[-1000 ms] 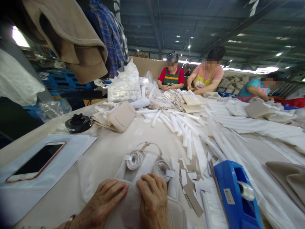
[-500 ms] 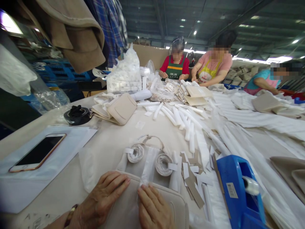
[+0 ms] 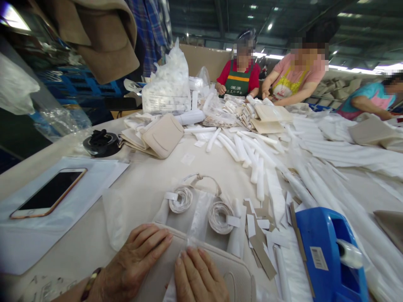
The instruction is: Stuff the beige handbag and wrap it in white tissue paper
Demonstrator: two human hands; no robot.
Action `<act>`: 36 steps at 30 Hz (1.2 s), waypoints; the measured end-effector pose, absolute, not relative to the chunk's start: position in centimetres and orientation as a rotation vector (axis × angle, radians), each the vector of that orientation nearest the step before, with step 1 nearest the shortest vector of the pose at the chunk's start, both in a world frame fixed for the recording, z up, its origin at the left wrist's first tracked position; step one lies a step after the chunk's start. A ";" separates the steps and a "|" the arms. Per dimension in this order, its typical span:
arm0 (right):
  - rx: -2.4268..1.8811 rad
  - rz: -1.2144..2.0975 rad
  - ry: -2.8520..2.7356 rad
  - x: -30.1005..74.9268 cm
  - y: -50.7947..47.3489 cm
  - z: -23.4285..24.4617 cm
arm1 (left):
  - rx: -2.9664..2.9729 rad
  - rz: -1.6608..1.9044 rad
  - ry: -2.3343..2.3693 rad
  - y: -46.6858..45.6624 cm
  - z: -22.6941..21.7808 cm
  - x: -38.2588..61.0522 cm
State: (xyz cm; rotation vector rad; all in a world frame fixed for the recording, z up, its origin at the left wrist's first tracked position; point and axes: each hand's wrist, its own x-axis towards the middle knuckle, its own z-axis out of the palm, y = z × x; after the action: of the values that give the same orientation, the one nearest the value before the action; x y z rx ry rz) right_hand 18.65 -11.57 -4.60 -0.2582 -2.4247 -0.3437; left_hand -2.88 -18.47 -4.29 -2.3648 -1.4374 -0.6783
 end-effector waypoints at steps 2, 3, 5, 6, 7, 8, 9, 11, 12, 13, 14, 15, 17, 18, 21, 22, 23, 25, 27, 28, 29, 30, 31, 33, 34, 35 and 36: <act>-0.273 -0.350 -2.414 18.7 -11.8 -4.9 | -2.364 -0.678 -1.444 -18.4 -4.3 -2.8; -0.276 -0.347 -2.412 18.6 -12.0 -5.1 | -2.368 -0.670 -1.445 -18.4 -4.3 -2.8; -0.279 -0.327 -2.420 18.5 -12.2 -5.7 | -2.378 -0.654 -1.442 -18.4 -4.3 -2.9; -0.279 -0.307 -2.433 18.5 -12.4 -6.0 | -2.380 -0.650 -1.441 -18.4 -4.3 -2.9; -0.278 -0.282 -2.442 18.4 -12.6 -6.4 | -2.382 -0.648 -1.442 -18.4 -4.2 -2.9; -0.285 -0.254 -2.433 18.3 -12.8 -6.9 | -2.385 -0.647 -1.444 -18.4 -4.2 -3.0; -0.305 -0.229 -2.396 18.2 -12.9 -7.2 | -2.387 -0.649 -1.443 -18.5 -4.2 -3.0; -0.324 -0.208 -2.352 18.1 -13.3 -7.7 | -2.397 -0.652 -1.442 -18.6 -4.2 -3.0; -0.320 -0.216 -2.363 18.1 -13.4 -7.8 | -2.406 -0.650 -1.440 -18.6 -4.2 -3.0; -0.304 -0.230 -2.398 18.2 -13.4 -7.7 | -2.414 -0.648 -1.438 -18.7 -4.2 -3.1; -0.278 -0.242 -2.452 18.3 -13.4 -7.4 | -2.423 -0.645 -1.439 -18.7 -4.2 -3.1; -0.253 -0.250 -2.510 18.4 -13.4 -7.1 | -2.430 -0.648 -1.443 -18.7 -4.2 -3.0; -0.236 -0.265 -2.559 18.6 -13.4 -6.4 | -2.433 -0.666 -1.450 -18.6 -4.2 -3.0; -0.240 -0.270 -2.567 18.7 -13.4 -6.0 | -2.430 -0.682 -1.456 -18.5 -4.2 -3.0; -0.273 -0.280 -2.549 18.6 -13.5 -5.5 | -2.413 -0.730 -1.467 -18.4 -4.1 -2.9; -0.284 -0.280 -2.538 18.5 -13.5 -5.4 | -2.404 -0.737 -1.466 -18.4 -3.9 -2.8; -0.296 -0.279 -2.534 18.4 -13.6 -5.3 | -2.401 -0.735 -1.460 -18.5 -3.7 -2.7; -0.317 -0.285 -2.547 18.2 -13.9 -5.3 | -2.391 -0.698 -1.459 -18.6 -3.1 -2.4; -0.335 -0.281 -2.569 18.2 -14.2 -5.3 | -2.390 -0.680 -1.453 -18.7 -2.5 -1.9; -0.349 -0.271 -2.576 18.2 -14.4 -5.4 | -2.418 -0.685 -1.425 -18.7 -2.2 -1.6; -0.364 -0.255 -2.584 18.2 -14.5 -5.4 | -2.465 -0.696 -1.383 -18.7 -2.0 -1.2; -0.382 -0.229 -2.596 18.2 -14.7 -5.5 | -2.522 -0.713 -1.333 -18.6 -2.0 -0.9; -0.398 -0.199 -2.608 18.2 -14.8 -5.6 | -2.581 -0.730 -1.283 -18.5 -2.1 -0.6; -0.426 -0.133 -2.628 18.4 -15.1 -5.8 | -2.664 -0.749 -1.241 -18.2 -2.6 -0.1; -0.429 -0.099 -2.642 18.5 -15.3 -5.9 | -2.683 -0.756 -1.255 -18.1 -2.9 0.0; -0.426 -0.067 -2.656 18.5 -15.4 -6.0 | -2.696 -0.765 -1.271 -17.9 -3.2 0.0; -0.425 -0.039 -2.667 18.6 -15.6 -6.0 | -2.711 -0.775 -1.280 -17.8 -3.5 0.0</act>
State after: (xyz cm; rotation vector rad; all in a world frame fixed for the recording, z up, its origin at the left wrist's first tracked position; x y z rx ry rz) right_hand 18.58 -15.57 -5.99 -0.4245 -2.6665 -0.0387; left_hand 0.01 -17.83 -3.50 -2.7112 -1.2803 -0.7746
